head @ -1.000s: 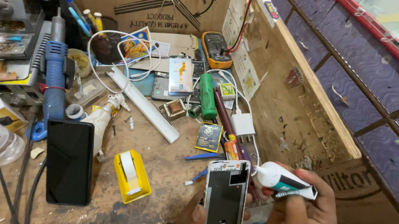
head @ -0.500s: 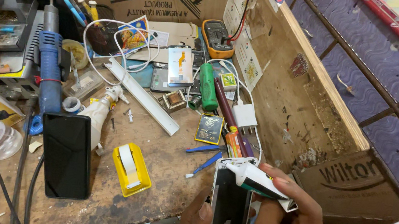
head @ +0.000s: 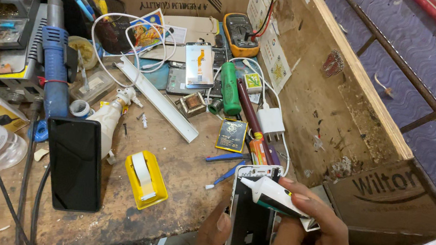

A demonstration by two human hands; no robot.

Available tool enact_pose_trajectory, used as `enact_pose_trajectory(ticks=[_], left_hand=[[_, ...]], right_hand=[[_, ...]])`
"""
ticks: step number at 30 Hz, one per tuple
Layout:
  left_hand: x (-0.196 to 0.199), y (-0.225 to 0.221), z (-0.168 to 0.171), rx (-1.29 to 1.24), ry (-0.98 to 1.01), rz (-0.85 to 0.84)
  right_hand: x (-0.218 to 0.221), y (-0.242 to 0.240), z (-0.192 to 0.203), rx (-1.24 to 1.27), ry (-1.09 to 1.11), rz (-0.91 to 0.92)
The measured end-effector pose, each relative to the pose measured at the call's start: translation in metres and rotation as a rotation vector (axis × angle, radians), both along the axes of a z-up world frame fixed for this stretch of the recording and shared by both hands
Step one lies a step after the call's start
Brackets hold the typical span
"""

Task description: The person disassembles a white smartphone, removes the screen assembly, and applies adhesive to the phone's frame. The person then handles the screen and frame components on a cluttered workbench.

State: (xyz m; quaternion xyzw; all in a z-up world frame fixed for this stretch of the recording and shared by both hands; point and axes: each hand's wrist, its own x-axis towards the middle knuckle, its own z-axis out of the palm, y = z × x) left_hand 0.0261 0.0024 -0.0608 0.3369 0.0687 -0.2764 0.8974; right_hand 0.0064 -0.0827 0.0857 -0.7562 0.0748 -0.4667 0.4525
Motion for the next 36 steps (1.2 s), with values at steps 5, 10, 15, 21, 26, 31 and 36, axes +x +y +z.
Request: enact_pose_trajectory(ticks=[5, 10, 15, 21, 26, 31, 36], left_hand=[[0.002, 0.003, -0.006, 0.051, 0.009, 0.025], [0.002, 0.007, -0.012, 0.085, 0.014, 0.050], [0.001, 0.011, -0.014, 0.094, 0.016, 0.077], [0.001, 0.012, 0.000, -0.002, 0.006, 0.132], [-0.004, 0.014, 0.035, -0.140, -0.016, 0.160], [-0.009, 0.022, 0.071, -0.122, 0.048, 0.141], [-0.004, 0.019, 0.085, -0.191, 0.066, 0.156]], right_hand=[[-0.001, 0.000, -0.001, 0.023, -0.003, 0.007], [-0.002, 0.000, -0.002, -0.032, 0.020, -0.005], [-0.004, 0.000, -0.001, -0.046, 0.046, 0.003], [-0.008, 0.003, 0.000, -0.042, 0.080, 0.045], [-0.008, 0.005, -0.001, -0.069, 0.083, 0.057], [-0.010, 0.005, -0.003, -0.096, 0.066, 0.135], [-0.012, 0.002, -0.005, -0.120, 0.088, 0.190]])
